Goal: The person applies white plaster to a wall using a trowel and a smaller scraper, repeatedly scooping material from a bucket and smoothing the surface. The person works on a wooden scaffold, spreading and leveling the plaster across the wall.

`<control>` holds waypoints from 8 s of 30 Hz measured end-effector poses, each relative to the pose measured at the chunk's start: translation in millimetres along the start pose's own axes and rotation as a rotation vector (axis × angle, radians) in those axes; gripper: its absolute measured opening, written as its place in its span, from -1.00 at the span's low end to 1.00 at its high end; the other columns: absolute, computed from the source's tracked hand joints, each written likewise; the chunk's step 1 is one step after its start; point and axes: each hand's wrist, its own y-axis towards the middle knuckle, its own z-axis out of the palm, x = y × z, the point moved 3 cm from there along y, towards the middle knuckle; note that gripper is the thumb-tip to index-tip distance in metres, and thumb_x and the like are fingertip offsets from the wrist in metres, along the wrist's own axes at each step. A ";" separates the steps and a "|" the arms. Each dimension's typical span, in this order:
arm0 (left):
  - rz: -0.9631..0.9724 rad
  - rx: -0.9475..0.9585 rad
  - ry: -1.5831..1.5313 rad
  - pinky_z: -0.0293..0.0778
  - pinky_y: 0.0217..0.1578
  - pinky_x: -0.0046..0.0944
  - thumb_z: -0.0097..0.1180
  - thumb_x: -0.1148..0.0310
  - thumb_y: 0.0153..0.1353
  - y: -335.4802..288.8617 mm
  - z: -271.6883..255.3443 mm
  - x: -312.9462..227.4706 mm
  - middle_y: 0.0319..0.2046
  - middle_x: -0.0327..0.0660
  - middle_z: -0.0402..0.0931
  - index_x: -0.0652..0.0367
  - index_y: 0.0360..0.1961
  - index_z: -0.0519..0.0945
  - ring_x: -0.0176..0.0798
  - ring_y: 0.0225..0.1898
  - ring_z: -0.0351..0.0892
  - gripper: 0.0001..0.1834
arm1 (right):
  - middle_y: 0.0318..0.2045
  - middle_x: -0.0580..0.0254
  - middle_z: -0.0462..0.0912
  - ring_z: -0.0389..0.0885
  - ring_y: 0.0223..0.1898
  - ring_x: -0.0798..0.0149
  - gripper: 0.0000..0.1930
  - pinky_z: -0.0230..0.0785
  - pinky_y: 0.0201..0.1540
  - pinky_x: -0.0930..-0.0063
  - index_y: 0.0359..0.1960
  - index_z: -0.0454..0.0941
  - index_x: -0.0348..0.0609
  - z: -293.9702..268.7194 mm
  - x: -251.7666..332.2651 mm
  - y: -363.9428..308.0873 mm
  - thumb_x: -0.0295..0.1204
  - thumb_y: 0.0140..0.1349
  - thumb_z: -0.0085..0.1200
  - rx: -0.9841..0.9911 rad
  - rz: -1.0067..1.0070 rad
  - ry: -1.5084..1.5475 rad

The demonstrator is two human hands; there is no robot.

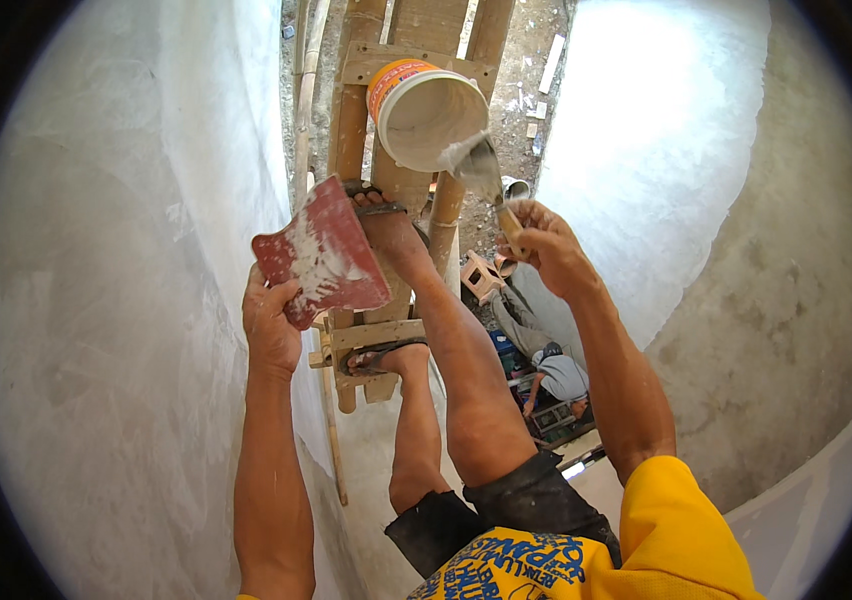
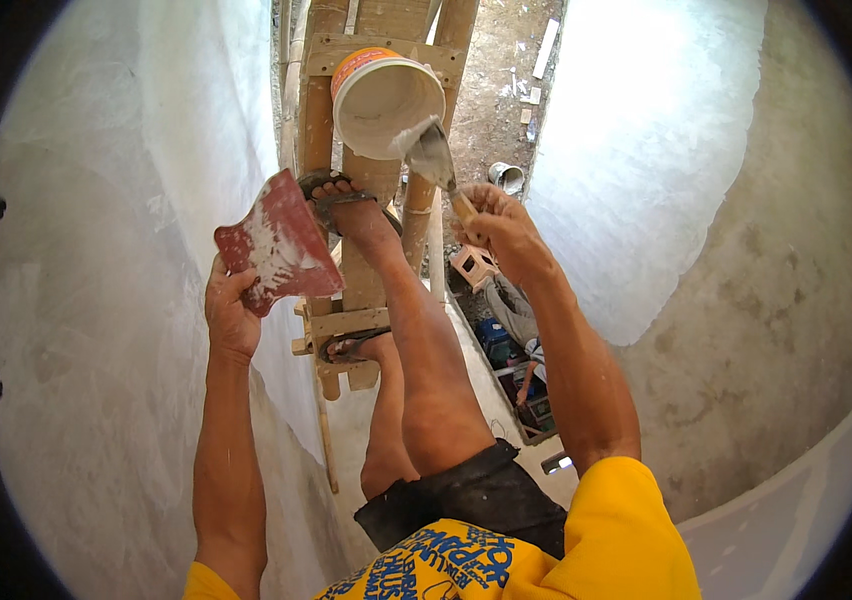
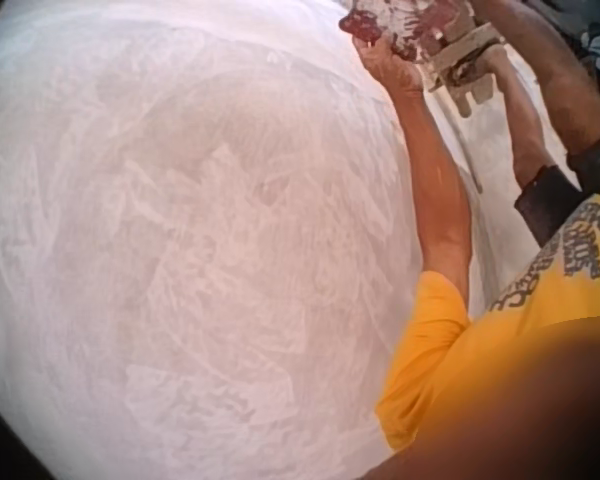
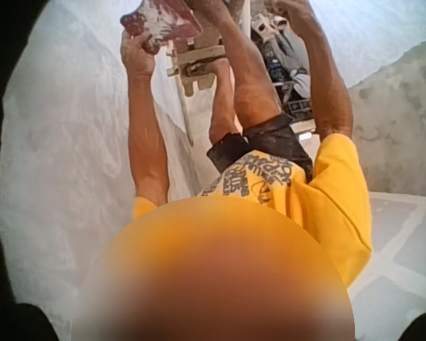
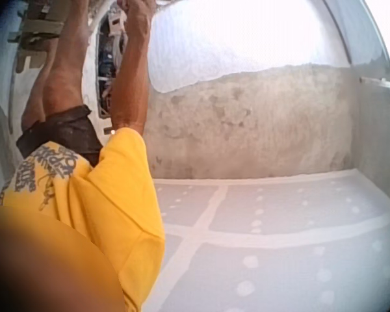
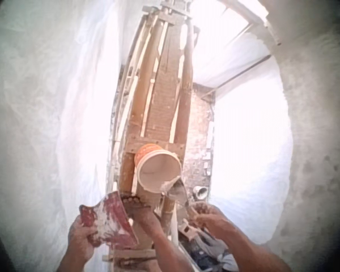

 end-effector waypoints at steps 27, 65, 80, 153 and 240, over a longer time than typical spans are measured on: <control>-0.181 0.418 -0.331 0.57 0.23 -0.04 -0.04 0.66 0.13 16.2 75.9 -16.8 0.18 0.02 0.56 0.35 0.34 0.37 -0.06 0.16 0.62 -0.34 | -0.15 0.04 0.59 0.55 -0.11 -0.06 -0.71 0.45 -0.03 0.15 -0.18 0.50 -0.17 35.3 21.9 -42.5 -0.73 0.07 0.18 -0.294 -1.030 -0.794; -0.078 0.247 -0.341 0.50 0.28 -0.02 -0.02 0.57 0.19 -6.1 39.4 -18.2 0.32 -0.03 0.43 0.24 0.46 0.24 -0.03 0.28 0.52 -0.26 | -0.30 0.18 0.68 0.64 -0.32 0.30 -0.78 0.52 -0.18 0.38 -0.01 0.58 -0.30 38.8 -4.3 -25.7 -0.53 0.34 0.15 -0.385 -0.587 -0.676; -0.048 0.094 -0.374 0.52 0.28 0.02 0.05 0.56 0.18 -38.2 -18.5 -0.2 0.28 -0.08 0.48 0.19 0.42 0.32 -0.06 0.25 0.54 -0.30 | -0.31 -0.38 0.71 0.75 -0.19 -0.26 -0.74 0.61 -0.01 0.00 -0.24 0.68 -0.43 112.6 72.0 130.3 -0.48 0.15 0.06 -0.469 -0.608 -1.333; -0.155 0.360 -0.423 0.60 0.21 0.04 -0.05 0.61 0.17 30.1 -12.6 30.1 0.23 0.01 0.51 0.26 0.39 0.33 -0.02 0.19 0.60 -0.32 | -0.06 0.34 0.60 0.53 -0.04 0.47 -0.63 0.40 0.05 0.54 -0.13 0.56 -0.14 92.1 -51.9 -13.1 -0.85 0.09 0.13 -0.122 -0.545 -0.007; 1.270 -0.619 -1.248 0.61 0.05 0.07 0.09 0.55 0.10 -198.3 317.8 -180.4 -0.05 -0.10 0.63 0.11 0.17 0.53 -0.02 -0.03 0.68 -0.47 | -0.55 0.08 0.56 0.50 -0.58 0.19 -0.63 0.40 -0.59 0.35 -0.36 0.54 -0.27 320.6 772.6 -349.3 -0.21 0.52 -0.04 1.343 -2.116 0.271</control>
